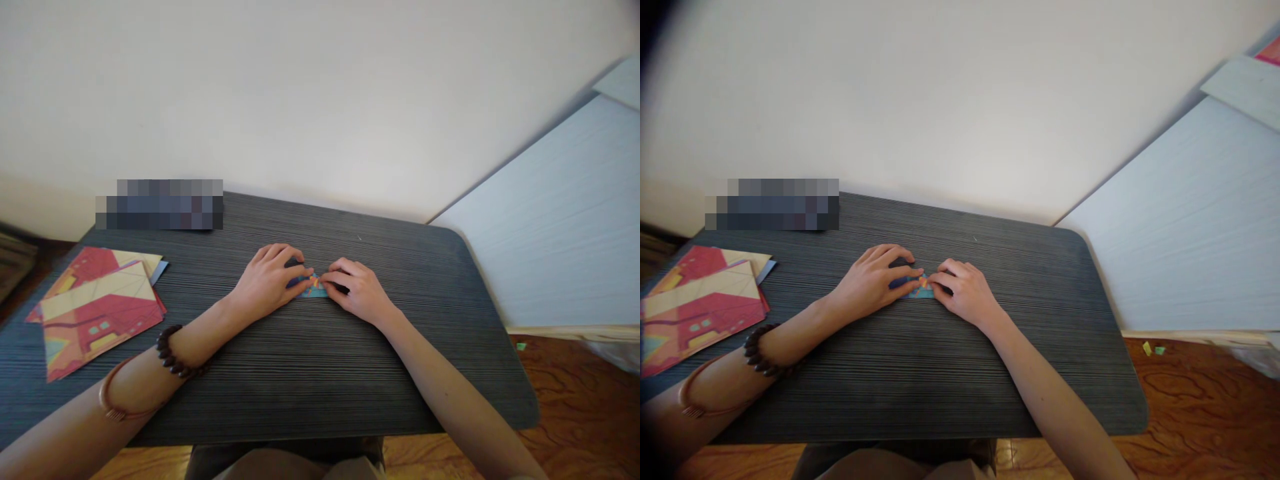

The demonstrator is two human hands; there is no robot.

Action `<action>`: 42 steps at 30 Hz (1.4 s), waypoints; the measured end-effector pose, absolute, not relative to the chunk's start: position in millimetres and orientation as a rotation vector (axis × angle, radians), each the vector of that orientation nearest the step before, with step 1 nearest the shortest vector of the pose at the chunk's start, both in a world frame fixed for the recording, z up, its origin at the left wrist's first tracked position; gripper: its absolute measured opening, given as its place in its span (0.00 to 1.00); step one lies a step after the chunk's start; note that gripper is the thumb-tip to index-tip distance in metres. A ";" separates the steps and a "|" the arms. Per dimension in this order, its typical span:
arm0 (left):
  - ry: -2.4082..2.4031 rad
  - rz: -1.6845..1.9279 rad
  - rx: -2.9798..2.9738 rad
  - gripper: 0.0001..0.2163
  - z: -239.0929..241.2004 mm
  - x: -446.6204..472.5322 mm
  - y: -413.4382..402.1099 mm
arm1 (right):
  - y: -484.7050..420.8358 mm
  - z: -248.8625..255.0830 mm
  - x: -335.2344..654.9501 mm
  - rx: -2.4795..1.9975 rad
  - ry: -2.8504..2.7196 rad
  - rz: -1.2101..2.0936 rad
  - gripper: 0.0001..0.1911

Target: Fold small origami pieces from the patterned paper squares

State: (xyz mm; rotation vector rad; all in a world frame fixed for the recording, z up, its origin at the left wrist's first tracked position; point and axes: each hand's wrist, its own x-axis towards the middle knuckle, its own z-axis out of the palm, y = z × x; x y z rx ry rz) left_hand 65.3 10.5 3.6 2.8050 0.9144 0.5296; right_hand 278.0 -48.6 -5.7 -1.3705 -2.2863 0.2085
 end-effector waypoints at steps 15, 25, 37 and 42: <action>0.845 0.578 2.834 0.11 3.6 65.8 11.3 | -50.4 -6.7 283.6 -1.344 -2.197 0.238 0.10; 0.885 0.594 2.802 0.12 1.8 64.7 10.5 | -52.0 -7.5 286.2 -1.348 -2.340 0.131 0.11; 0.901 0.635 2.771 0.12 1.0 63.9 9.4 | -60.2 -4.2 290.8 -1.319 -2.377 0.154 0.11; 0.913 0.624 2.759 0.12 0.9 64.1 9.3 | -61.3 -1.9 291.3 -1.321 -2.379 0.183 0.11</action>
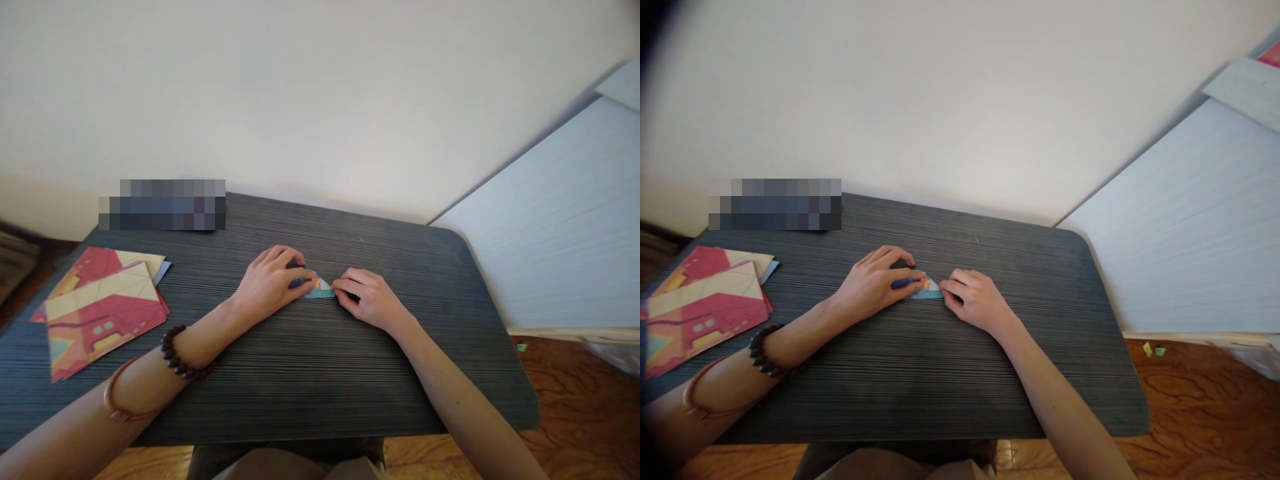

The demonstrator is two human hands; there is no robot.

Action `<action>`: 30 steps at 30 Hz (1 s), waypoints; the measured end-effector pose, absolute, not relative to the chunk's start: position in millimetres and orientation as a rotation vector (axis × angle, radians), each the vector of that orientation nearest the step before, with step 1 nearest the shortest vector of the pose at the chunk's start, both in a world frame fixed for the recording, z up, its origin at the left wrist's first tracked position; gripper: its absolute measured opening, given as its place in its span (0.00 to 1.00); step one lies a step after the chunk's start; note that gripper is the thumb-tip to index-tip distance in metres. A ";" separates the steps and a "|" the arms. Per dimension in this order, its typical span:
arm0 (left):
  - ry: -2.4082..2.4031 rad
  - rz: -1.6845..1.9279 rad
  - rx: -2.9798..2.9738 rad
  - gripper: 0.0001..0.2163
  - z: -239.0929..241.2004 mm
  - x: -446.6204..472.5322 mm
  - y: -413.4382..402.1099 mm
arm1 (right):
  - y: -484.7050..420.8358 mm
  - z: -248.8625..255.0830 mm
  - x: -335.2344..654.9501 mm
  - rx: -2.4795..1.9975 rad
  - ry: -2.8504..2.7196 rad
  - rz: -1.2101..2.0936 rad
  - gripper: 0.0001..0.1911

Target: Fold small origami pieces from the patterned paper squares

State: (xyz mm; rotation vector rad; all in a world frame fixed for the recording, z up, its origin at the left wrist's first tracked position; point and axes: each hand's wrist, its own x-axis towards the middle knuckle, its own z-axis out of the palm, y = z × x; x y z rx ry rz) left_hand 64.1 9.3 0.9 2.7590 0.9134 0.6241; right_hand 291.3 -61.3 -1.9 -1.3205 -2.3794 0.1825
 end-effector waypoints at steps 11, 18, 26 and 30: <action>0.895 0.604 2.776 0.12 -1.0 61.3 14.9 | -58.6 -2.8 289.6 -1.352 -2.183 0.334 0.11; 0.910 0.579 2.791 0.13 -0.1 62.5 14.4 | -51.7 -4.1 278.3 -1.405 -2.333 0.217 0.14; 0.923 0.553 2.821 0.12 0.9 62.1 12.5 | -50.5 -5.1 277.6 -1.452 -2.338 0.209 0.15; 0.990 0.559 2.810 0.12 1.6 62.9 11.1 | -49.8 -2.8 277.8 -1.444 -2.360 0.189 0.15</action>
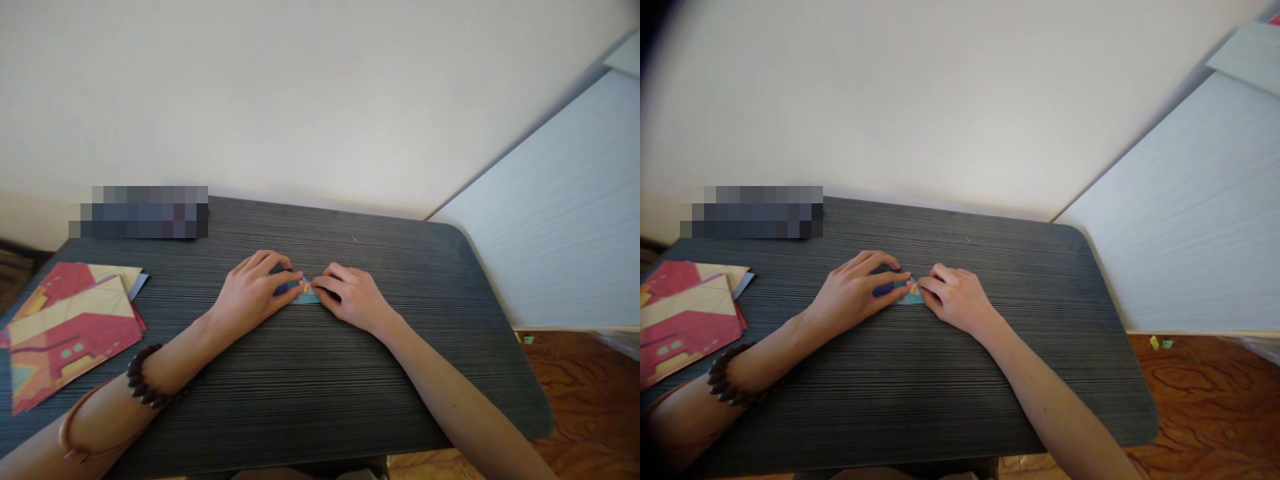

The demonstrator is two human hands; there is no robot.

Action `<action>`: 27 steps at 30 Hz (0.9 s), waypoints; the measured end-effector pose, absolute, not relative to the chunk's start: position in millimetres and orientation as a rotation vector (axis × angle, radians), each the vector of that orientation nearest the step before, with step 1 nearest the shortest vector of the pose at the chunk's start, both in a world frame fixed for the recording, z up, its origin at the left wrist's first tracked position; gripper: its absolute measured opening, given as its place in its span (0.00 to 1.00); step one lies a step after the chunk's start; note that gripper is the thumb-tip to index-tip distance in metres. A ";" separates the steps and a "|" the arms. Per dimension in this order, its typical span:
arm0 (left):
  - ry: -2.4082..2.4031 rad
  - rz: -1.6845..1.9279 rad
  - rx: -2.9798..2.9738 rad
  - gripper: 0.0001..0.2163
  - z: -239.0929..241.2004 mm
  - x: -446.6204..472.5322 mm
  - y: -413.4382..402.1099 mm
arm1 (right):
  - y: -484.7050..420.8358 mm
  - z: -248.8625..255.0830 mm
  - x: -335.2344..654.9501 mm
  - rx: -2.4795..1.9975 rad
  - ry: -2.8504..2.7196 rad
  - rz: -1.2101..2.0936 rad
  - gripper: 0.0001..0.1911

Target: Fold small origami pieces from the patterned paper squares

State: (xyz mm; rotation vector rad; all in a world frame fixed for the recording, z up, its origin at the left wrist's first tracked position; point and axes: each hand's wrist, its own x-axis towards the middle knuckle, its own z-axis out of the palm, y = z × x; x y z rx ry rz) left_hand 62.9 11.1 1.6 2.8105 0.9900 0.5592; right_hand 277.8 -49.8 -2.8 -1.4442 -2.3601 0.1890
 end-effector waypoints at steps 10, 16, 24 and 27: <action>1.046 0.575 2.771 0.13 2.5 63.5 10.4 | -51.3 -1.8 280.3 -1.429 -2.347 0.204 0.13; 1.043 0.583 2.768 0.14 2.5 64.4 11.0 | -51.4 -2.4 275.6 -1.460 -2.362 0.203 0.15; 0.988 0.554 2.813 0.12 2.7 62.0 10.0 | -50.8 -1.3 275.9 -1.452 -2.362 0.206 0.15; 1.010 0.559 2.803 0.13 2.4 61.3 9.8 | -51.0 -1.0 278.4 -1.434 -2.358 0.212 0.14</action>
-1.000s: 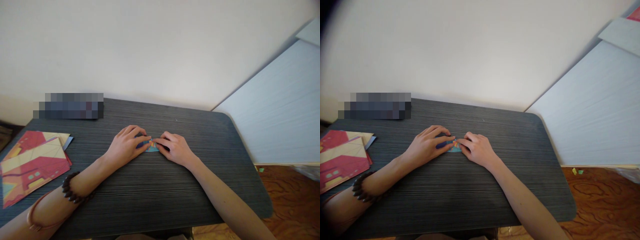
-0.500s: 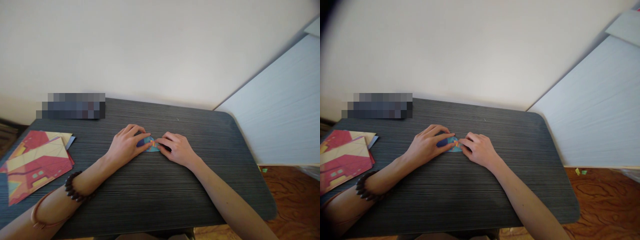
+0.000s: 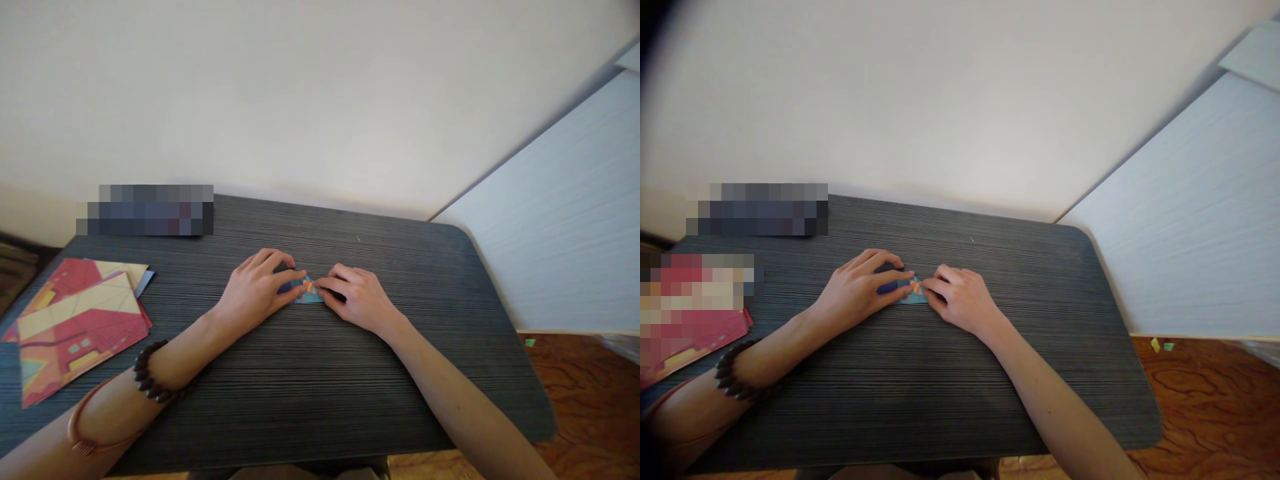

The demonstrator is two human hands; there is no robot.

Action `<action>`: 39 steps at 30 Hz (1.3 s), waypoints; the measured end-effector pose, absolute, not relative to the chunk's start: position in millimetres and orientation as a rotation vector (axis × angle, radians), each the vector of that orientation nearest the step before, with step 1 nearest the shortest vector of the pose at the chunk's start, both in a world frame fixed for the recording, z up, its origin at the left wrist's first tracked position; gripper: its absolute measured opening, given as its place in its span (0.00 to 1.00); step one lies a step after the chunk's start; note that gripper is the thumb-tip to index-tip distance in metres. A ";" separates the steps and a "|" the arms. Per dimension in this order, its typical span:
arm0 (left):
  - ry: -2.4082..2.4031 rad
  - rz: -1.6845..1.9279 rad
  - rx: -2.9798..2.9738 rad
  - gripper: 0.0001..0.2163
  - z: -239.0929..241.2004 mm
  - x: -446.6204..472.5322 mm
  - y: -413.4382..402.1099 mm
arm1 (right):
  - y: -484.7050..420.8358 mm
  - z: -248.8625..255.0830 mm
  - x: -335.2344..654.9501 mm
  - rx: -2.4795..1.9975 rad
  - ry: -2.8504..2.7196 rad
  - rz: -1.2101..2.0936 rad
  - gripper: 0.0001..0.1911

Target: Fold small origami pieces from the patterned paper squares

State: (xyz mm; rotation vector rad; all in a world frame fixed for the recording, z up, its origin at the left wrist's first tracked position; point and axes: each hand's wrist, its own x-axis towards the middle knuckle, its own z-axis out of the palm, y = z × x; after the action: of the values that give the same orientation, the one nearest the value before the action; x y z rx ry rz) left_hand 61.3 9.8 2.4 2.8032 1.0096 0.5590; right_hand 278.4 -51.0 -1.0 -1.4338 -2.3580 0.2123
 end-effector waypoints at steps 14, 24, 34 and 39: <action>0.984 0.585 2.788 0.12 0.9 61.5 12.1 | -59.1 4.2 289.9 -1.376 -2.360 0.273 0.10; 0.983 0.589 2.769 0.12 0.3 61.9 13.2 | -52.3 -2.8 277.5 -1.414 -2.293 0.224 0.13; 1.002 0.597 2.762 0.12 0.1 61.5 13.5 | -57.2 2.6 285.4 -1.383 -2.307 0.273 0.12; 1.019 0.607 2.733 0.12 0.6 62.3 13.3 | -59.7 0.6 287.2 -1.396 -2.240 0.321 0.10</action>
State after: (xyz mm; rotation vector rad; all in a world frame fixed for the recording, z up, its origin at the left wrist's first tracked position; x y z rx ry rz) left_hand 62.3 13.3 0.6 2.7335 1.0187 0.6068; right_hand 287.2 -59.7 0.6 -1.3956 -2.2401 0.3214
